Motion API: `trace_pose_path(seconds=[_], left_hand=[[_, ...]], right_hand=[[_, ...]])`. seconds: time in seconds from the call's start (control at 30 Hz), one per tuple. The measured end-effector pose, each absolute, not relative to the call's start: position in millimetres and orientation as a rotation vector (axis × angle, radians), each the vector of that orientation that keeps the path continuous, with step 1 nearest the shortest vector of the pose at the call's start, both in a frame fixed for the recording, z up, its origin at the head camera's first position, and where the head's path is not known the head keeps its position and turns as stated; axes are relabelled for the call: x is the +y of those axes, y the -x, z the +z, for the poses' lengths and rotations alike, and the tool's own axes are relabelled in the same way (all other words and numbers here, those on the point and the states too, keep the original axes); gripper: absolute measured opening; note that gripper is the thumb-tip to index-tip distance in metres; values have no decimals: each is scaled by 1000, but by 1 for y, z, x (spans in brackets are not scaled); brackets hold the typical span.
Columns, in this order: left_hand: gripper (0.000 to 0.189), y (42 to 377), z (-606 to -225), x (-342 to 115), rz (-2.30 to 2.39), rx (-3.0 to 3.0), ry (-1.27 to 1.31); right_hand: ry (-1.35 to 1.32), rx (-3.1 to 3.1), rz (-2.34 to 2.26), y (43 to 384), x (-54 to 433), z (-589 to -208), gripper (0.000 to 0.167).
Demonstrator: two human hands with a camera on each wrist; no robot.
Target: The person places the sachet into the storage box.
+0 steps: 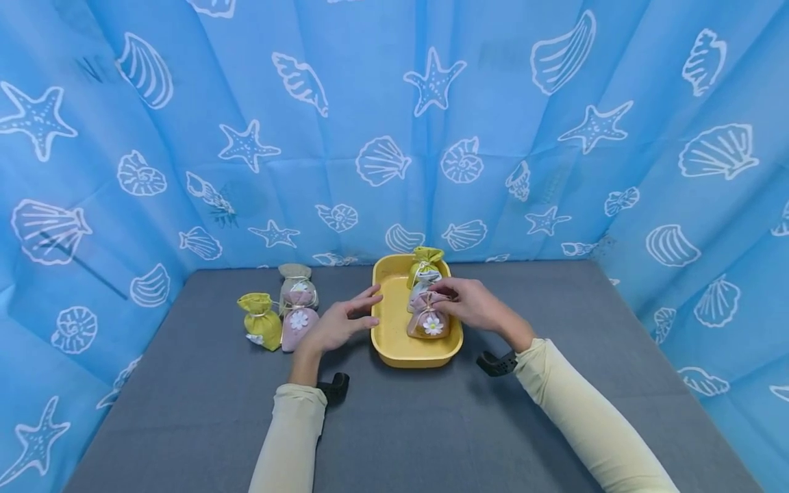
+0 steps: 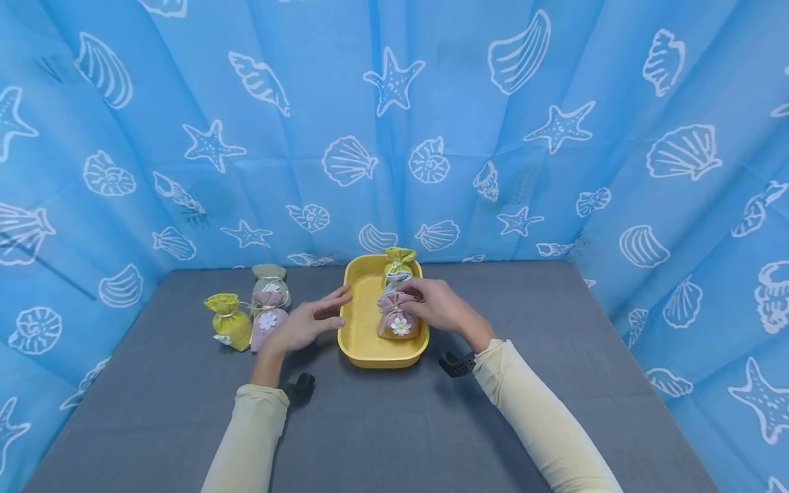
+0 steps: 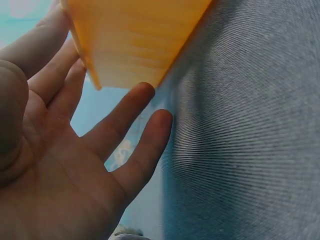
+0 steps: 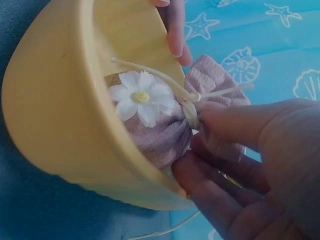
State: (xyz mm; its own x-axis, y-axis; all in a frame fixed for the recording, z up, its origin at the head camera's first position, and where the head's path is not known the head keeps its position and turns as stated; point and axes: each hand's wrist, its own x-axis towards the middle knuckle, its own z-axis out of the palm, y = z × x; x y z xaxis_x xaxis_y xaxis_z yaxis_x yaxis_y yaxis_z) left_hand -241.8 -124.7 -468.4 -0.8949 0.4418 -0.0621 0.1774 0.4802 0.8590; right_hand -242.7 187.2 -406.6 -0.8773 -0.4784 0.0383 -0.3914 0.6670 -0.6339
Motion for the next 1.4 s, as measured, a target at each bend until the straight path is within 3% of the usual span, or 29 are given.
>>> trace_pose_path(seconds=[0.27, 0.67, 1.0, 1.4], left_hand=[[54, 239, -462, -123, 1394, 2453, -512], [70, 234, -451, -127, 1518, 2448, -403], [55, 227, -432, -141, 1600, 2560, -471], [45, 210, -402, -173, 1740, 2862, -254]], right_hand=[[569, 2740, -1216, 238, 198, -411, 36], [613, 2619, -1328, 236, 217, -445, 52], [606, 2528, -1456, 235, 221, -468, 45], [682, 2426, -1570, 228, 232, -481, 40]])
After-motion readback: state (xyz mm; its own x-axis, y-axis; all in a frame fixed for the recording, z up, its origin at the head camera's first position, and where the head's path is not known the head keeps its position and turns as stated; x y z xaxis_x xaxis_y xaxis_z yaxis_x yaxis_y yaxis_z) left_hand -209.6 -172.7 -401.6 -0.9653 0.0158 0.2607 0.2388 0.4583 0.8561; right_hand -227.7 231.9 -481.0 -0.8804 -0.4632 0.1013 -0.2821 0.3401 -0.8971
